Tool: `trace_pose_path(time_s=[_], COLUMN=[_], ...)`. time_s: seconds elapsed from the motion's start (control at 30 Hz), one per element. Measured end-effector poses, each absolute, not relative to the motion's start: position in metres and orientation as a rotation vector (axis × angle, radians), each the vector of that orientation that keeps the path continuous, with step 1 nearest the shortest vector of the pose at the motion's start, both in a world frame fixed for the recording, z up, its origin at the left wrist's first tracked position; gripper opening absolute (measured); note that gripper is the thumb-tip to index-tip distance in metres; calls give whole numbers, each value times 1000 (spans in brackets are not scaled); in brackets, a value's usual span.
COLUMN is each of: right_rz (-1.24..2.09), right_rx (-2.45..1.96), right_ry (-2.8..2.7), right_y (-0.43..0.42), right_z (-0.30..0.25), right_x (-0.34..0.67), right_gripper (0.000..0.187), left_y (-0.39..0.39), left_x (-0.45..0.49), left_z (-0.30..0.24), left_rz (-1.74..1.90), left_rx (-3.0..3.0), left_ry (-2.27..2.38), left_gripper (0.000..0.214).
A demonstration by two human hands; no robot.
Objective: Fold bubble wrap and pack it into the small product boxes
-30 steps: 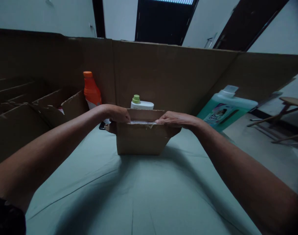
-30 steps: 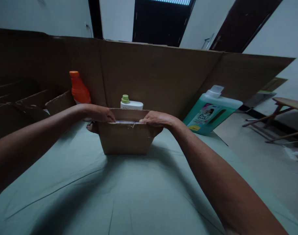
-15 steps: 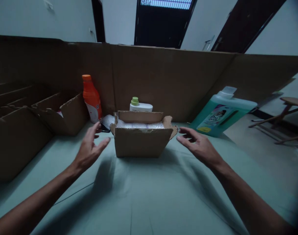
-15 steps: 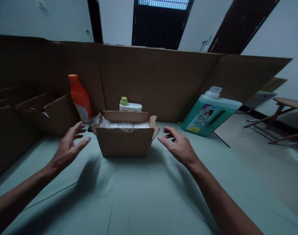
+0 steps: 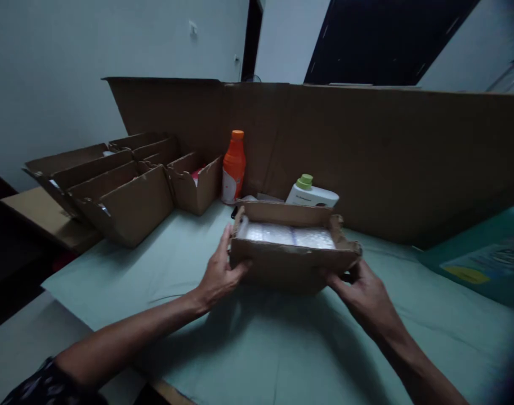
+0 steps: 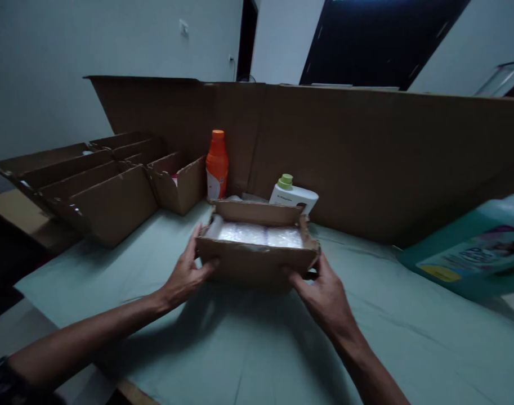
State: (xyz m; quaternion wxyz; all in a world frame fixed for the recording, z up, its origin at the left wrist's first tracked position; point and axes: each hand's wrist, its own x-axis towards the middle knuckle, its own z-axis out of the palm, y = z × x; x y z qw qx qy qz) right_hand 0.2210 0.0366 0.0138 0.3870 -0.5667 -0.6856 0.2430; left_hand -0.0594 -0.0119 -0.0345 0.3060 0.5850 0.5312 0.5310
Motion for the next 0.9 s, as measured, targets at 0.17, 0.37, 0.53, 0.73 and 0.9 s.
trace_pose_path(time_s=[0.17, 0.37, 0.53, 0.73, 0.9], right_rz=[951, 1088, 986, 1008, 973], right_rx=[-1073, -694, -852, -941, -921], right_ry=[-1922, -2052, -2156, -2244, -2316], right_y=[51, 102, 125, 97, 75], right_z=[5, -3, -21, -73, -88], right_x=[113, -13, -68, -84, -100], right_gripper=[62, 71, 63, 62, 76], left_y=[-82, -111, -107, -105, -91], left_x=[-134, -185, -201, -215, -229], left_z=[-39, -47, -76, -94, -92], left_rz=[1618, 1856, 1867, 1580, 1530], left_rx=[1310, 1092, 1087, 1016, 1053], left_ry=[1737, 1966, 1962, 2007, 2054], left_gripper=[89, 86, 86, 81, 76])
